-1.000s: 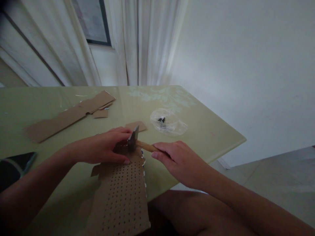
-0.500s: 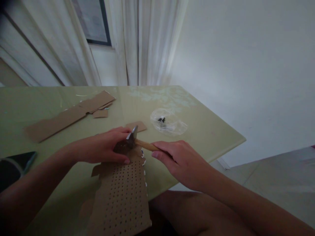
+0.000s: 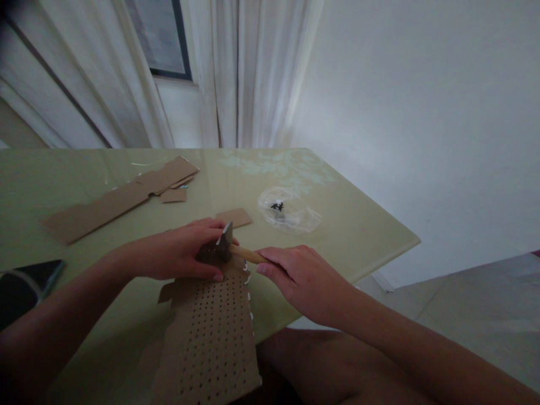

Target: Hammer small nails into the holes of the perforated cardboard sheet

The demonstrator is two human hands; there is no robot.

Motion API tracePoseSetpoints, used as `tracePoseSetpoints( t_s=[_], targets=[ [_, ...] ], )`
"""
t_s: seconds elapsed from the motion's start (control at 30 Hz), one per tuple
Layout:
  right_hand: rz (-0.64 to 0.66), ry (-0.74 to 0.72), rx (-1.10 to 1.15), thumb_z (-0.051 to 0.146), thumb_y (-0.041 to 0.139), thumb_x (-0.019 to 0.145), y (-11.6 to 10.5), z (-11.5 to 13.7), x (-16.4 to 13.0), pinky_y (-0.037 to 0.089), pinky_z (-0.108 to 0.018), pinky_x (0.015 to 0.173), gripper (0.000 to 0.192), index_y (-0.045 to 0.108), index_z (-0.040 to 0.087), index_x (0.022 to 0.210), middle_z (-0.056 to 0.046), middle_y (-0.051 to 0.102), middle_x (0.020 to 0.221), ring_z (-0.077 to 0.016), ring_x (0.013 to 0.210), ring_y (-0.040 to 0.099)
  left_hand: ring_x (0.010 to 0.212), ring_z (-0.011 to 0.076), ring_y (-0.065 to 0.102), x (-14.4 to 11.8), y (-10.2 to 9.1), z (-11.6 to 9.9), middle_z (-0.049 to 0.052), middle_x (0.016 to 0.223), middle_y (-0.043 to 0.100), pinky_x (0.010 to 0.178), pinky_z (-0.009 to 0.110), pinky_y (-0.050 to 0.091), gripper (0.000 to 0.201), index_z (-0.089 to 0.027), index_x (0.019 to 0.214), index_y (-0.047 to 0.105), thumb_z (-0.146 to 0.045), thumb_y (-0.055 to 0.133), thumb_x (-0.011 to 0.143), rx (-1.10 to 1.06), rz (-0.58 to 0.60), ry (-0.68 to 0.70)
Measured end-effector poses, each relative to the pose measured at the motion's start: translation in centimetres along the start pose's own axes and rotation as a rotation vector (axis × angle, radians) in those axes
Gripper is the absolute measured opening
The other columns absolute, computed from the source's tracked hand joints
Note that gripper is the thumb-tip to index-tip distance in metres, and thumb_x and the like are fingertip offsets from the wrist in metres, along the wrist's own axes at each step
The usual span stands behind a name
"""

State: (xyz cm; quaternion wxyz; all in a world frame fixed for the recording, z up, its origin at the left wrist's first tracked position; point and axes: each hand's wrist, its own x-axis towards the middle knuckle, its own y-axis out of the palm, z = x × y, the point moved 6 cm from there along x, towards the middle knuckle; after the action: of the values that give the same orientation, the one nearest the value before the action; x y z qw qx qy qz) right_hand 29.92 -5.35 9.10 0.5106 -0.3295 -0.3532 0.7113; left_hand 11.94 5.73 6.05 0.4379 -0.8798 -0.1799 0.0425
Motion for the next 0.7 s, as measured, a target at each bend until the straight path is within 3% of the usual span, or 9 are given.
tracePoseSetpoints(
  t_s=[0.33,0.7],
  targets=[
    [0.068,0.045,0.048,0.039,0.05,0.114,0.56,-0.76,0.17,0.036,-0.03,0.067,0.034,0.066,0.02,0.09,0.001,0.067,0.077,-0.0149,0.07,0.058,0.112,0.0295,0.062,-0.02,0.33,0.16,0.007,0.119,0.066,0.1,0.043,0.05,0.033,-0.022,0.11,0.071,-0.043,0.084,0.087,-0.001,0.056,-0.063],
    [0.079,0.003,0.053,0.037,0.054,0.112,0.94,-0.49,0.08,0.038,-0.029,0.069,0.03,0.065,0.02,0.09,0.0,0.068,0.081,-0.0155,0.073,0.059,0.112,0.0291,0.063,0.02,0.24,0.02,0.006,0.119,0.066,0.098,0.041,0.048,0.036,-0.023,0.115,0.073,-0.041,0.085,0.087,-0.016,0.063,-0.073]
  ],
)
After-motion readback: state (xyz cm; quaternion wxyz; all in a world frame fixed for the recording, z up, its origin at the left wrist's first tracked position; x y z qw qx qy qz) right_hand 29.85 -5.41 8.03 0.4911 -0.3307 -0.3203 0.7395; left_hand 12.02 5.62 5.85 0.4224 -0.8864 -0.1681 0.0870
